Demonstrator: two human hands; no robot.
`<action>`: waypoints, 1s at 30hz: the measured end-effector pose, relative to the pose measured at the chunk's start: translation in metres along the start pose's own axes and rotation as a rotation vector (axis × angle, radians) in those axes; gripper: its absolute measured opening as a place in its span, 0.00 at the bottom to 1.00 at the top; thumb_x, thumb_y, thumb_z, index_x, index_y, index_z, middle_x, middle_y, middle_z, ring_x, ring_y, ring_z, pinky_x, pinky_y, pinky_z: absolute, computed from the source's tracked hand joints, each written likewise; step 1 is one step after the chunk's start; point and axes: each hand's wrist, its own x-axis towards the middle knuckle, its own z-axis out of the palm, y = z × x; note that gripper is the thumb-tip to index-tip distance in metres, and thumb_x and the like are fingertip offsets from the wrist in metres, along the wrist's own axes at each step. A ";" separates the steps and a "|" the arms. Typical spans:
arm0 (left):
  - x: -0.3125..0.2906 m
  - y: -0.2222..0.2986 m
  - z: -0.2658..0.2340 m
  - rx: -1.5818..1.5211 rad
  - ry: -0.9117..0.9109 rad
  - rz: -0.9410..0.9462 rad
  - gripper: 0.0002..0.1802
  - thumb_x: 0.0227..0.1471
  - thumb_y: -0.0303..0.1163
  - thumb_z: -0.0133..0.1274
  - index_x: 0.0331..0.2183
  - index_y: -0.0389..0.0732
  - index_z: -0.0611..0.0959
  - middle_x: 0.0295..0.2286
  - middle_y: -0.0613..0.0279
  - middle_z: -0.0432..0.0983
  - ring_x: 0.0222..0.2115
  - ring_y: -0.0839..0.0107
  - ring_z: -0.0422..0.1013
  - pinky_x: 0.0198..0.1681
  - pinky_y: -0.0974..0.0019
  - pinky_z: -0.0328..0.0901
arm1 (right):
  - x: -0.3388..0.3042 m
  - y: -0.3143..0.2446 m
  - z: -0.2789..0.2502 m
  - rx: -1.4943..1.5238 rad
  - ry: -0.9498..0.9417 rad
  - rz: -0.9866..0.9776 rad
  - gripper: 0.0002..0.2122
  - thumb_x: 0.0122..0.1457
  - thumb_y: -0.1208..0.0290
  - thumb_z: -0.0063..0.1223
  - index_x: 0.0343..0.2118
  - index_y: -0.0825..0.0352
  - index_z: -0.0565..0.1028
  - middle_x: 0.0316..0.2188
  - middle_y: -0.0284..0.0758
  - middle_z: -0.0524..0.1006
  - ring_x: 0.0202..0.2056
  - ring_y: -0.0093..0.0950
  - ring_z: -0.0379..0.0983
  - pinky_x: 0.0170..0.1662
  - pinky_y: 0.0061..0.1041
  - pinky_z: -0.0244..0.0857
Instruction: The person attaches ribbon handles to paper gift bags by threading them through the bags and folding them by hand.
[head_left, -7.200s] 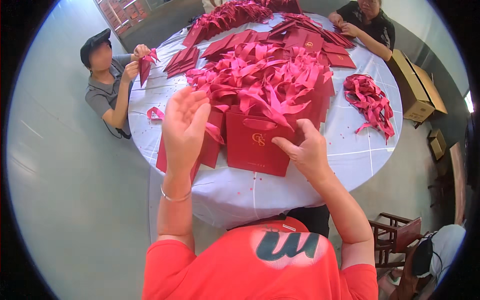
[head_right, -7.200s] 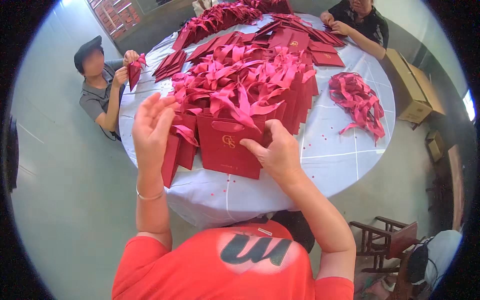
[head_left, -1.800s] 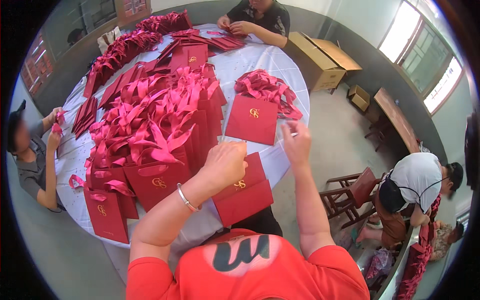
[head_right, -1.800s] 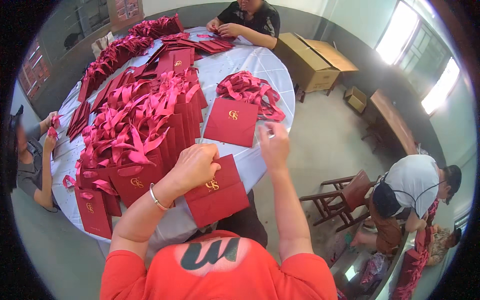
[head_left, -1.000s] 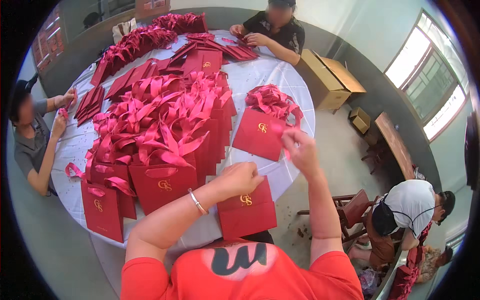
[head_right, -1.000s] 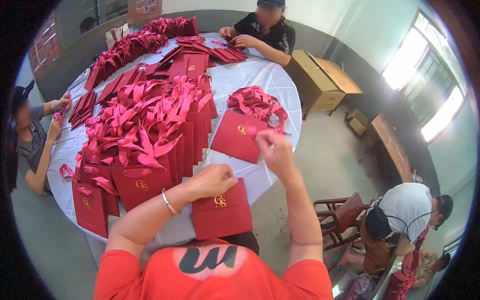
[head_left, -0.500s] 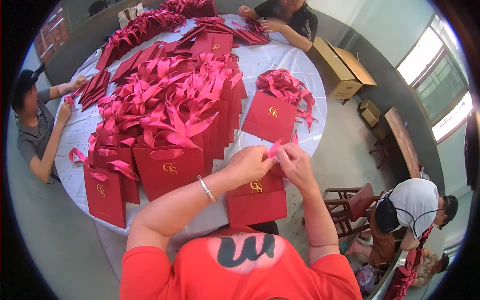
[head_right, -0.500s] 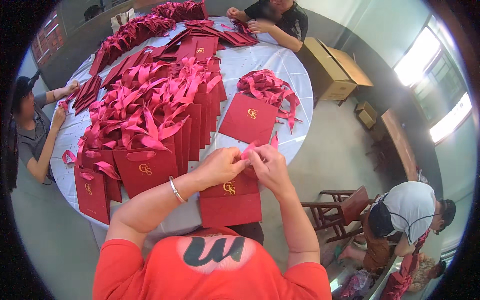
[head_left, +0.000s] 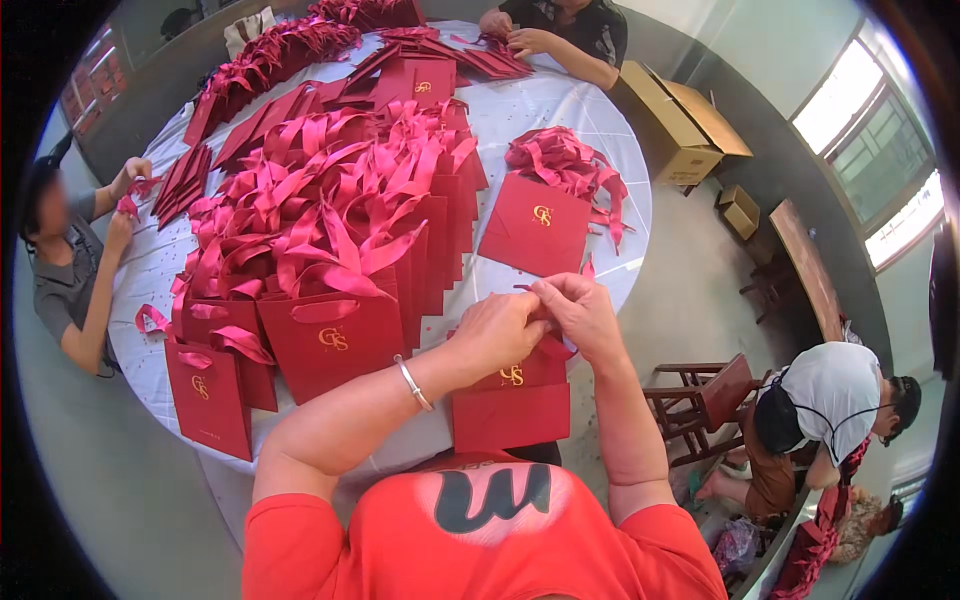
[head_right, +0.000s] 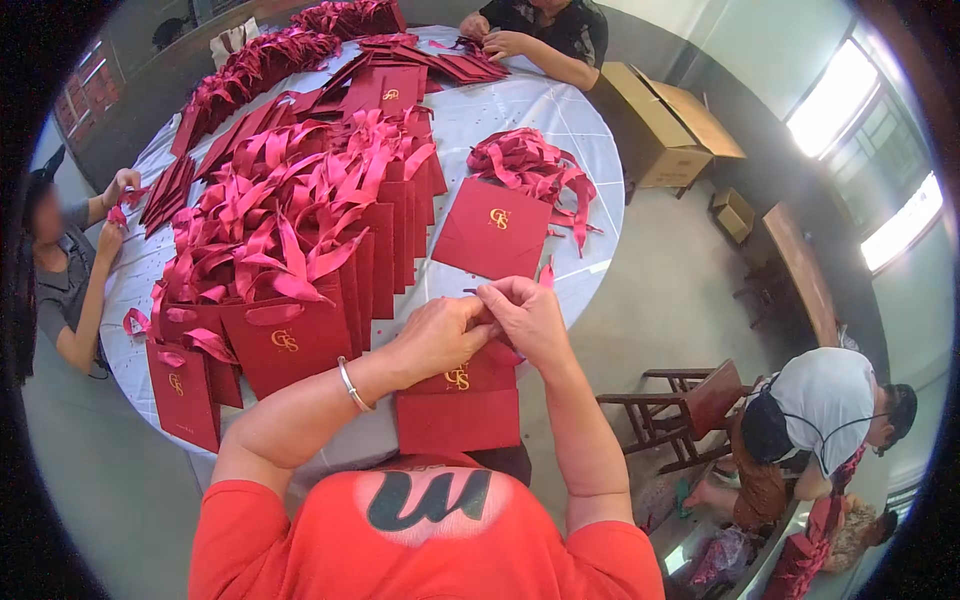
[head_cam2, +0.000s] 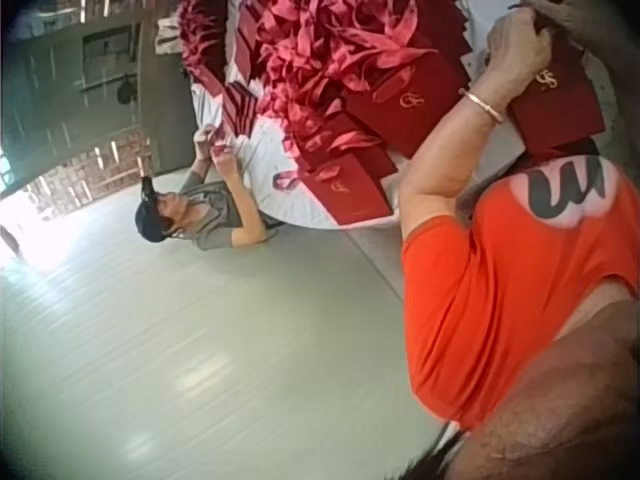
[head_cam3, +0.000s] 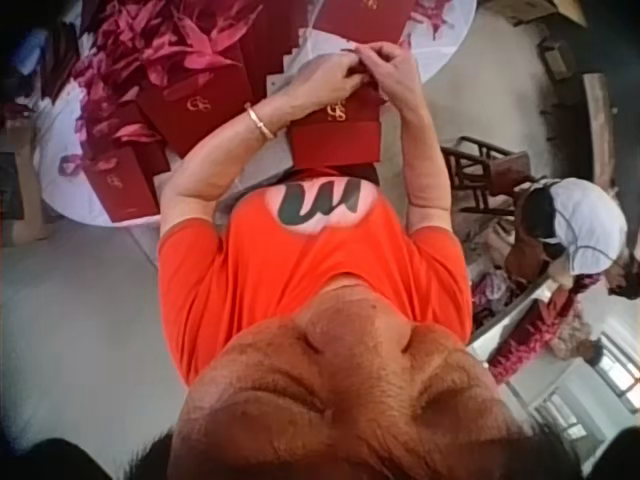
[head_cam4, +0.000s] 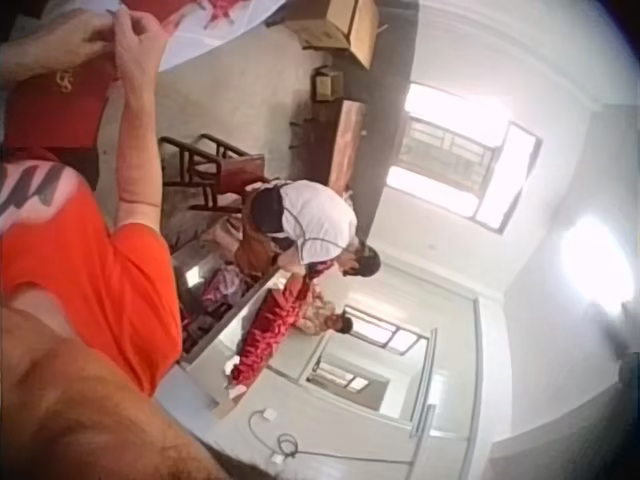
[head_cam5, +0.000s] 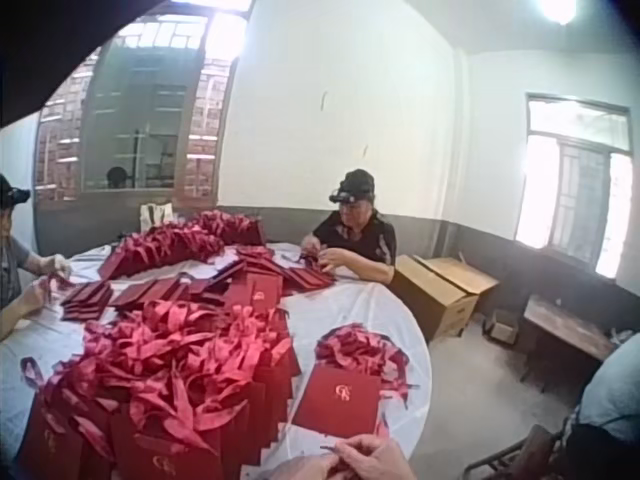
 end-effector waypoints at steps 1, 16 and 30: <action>0.000 0.000 0.001 0.000 -0.001 0.000 0.14 0.52 0.39 0.55 0.30 0.35 0.80 0.26 0.44 0.78 0.31 0.46 0.75 0.34 0.50 0.66 | 0.001 0.002 0.000 0.123 -0.019 -0.017 0.07 0.60 0.73 0.58 0.36 0.72 0.78 0.27 0.29 0.79 0.27 0.14 0.71 0.28 0.16 0.65; 0.004 -0.012 -0.009 -0.188 -0.327 -0.153 0.13 0.48 0.24 0.57 0.38 0.31 0.79 0.31 0.55 0.81 0.33 0.71 0.76 0.37 0.67 0.70 | -0.040 -0.021 -0.048 0.119 -0.057 -0.152 0.08 0.62 0.81 0.49 0.44 0.72 0.74 0.31 0.30 0.76 0.32 0.17 0.72 0.38 0.18 0.68; 0.007 0.000 -0.023 -0.675 -0.656 -0.311 0.09 0.54 0.23 0.52 0.39 0.34 0.80 0.31 0.68 0.78 0.32 0.82 0.72 0.37 0.75 0.68 | -0.093 0.024 -0.018 0.081 0.070 -0.281 0.10 0.55 0.85 0.58 0.40 0.70 0.76 0.32 0.30 0.73 0.32 0.16 0.69 0.34 0.13 0.63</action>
